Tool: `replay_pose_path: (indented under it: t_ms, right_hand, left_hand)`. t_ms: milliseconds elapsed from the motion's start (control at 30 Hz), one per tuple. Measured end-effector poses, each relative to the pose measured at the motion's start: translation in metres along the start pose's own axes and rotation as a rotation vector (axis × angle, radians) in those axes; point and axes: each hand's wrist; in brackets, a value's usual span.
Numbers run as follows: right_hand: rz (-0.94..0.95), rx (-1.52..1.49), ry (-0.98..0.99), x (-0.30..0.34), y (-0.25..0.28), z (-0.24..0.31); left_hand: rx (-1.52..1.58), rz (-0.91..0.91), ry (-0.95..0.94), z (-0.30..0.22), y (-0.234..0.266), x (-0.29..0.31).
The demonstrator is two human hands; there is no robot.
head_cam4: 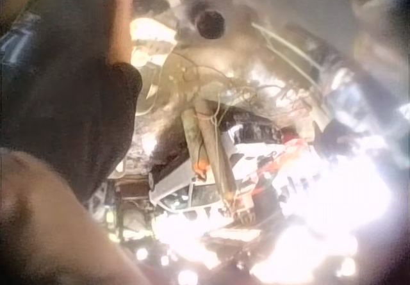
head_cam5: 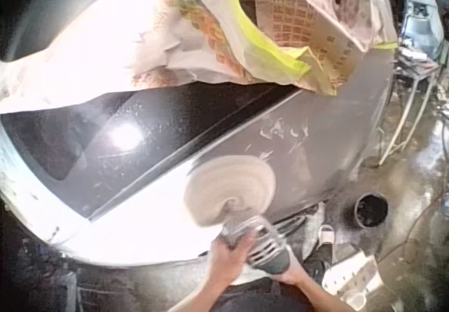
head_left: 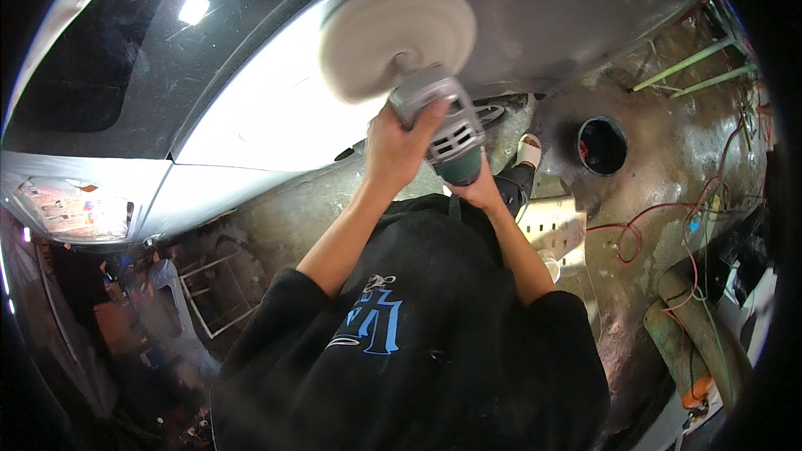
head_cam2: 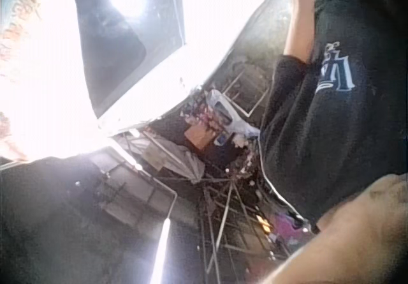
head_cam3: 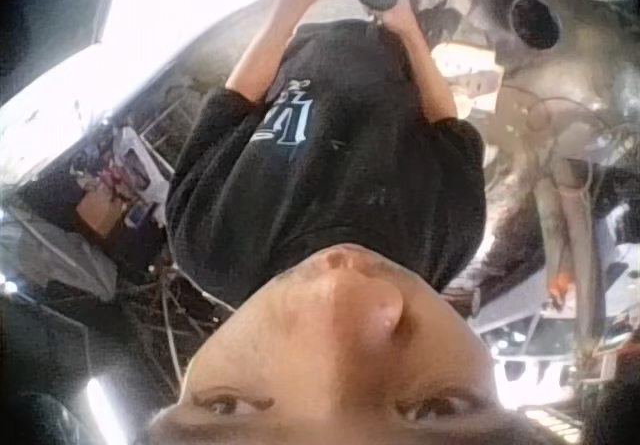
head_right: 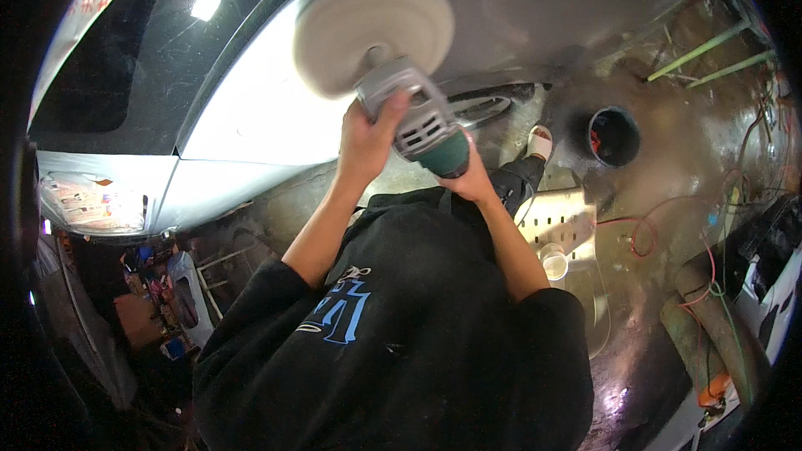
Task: The person uses a green electric polisher with a white pad to buff the rear quarter panel of a silver car. They pause to apply a white compound from a small container with their right hand, then resume polishing the same area.
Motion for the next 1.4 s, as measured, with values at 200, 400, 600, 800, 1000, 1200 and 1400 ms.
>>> replay_pose_path:
  t_ms: [200,400,600,800,1000,1200,1400]
  right_hand:
    - [-0.060,0.011,-0.032,-0.007,0.012,-0.014]
    - [0.071,0.029,0.020,-0.007,-0.021,-0.020]
    - [0.233,0.192,0.021,-0.008,-0.037,-0.009]
    - [0.144,0.116,0.032,-0.007,-0.006,-0.001]
    - [-0.077,-0.007,-0.006,-0.012,0.065,0.025]
    - [-0.024,-0.042,-0.044,-0.019,0.094,0.042]
    - [0.085,0.041,0.071,-0.024,0.045,0.033]
  left_hand:
    - [-0.097,0.060,-0.079,-0.024,-0.027,-0.017]
    - [-0.121,-0.090,-0.002,0.018,0.015,0.016]
    - [-0.001,-0.340,0.009,0.067,0.051,0.052]
    - [-0.069,-0.233,-0.095,0.026,0.010,0.027]
    - [-0.134,0.023,-0.188,-0.056,-0.070,-0.041]
    - [-0.183,0.028,-0.168,-0.081,-0.096,-0.055]
    - [-0.093,-0.178,-0.115,-0.025,-0.035,-0.011]
Point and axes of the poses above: each hand's wrist, its own x-axis away from the middle knuckle, its own y-axis out of the back of the hand, z = x × y, and after that the axes turned 9 degrees about -y, right-handed
